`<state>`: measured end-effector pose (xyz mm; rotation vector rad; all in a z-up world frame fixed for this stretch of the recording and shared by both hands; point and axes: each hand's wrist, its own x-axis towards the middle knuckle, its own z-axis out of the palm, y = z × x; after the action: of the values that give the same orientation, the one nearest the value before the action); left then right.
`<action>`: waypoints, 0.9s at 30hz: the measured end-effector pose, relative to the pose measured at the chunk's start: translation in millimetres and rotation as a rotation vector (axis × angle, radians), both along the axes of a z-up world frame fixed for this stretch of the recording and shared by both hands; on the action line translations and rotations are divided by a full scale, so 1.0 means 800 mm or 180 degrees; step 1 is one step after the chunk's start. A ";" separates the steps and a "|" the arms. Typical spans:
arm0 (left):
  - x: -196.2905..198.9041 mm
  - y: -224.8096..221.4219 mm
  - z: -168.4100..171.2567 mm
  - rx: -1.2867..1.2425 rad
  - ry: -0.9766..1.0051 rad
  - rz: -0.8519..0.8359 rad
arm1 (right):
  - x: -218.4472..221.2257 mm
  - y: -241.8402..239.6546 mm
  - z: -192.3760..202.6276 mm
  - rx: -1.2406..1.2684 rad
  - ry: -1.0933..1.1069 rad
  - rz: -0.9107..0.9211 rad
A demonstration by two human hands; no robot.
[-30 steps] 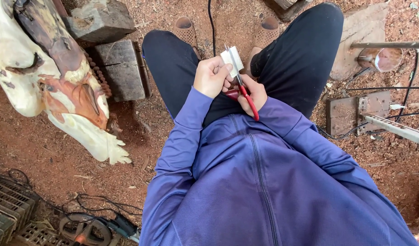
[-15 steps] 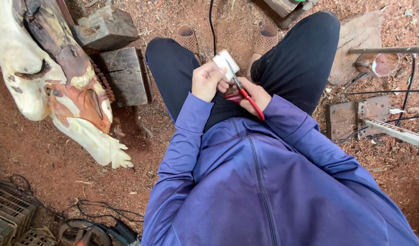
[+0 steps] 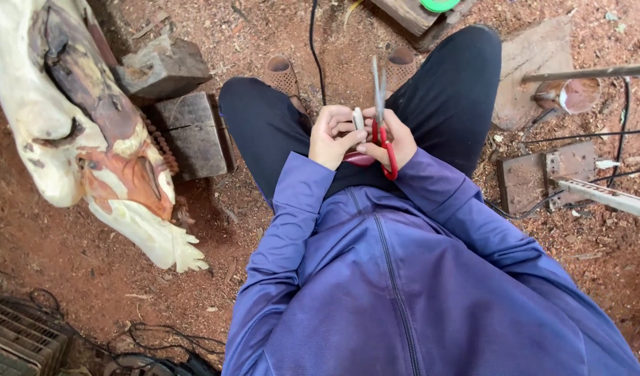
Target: Cutting small rectangular strips of sandpaper from a larger piece using scissors.
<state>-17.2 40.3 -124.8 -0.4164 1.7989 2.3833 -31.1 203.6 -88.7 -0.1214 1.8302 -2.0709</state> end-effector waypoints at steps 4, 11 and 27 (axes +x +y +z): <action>-0.005 -0.015 0.007 -0.0060 0.0092 -0.0198 | -0.003 0.010 -0.003 -0.0010 -0.0079 0.0003; 0.000 -0.055 0.010 -0.0084 0.0063 -0.1040 | -0.029 0.035 -0.001 -0.0329 -0.0289 -0.0371; -0.001 -0.035 -0.029 -0.0154 -0.0116 -0.0852 | -0.053 0.033 -0.012 0.0006 0.0113 -0.1236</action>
<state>-18.2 12.6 -147.7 -0.2064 1.7737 2.1422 -73.8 229.7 -98.7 0.2165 2.0041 -2.3318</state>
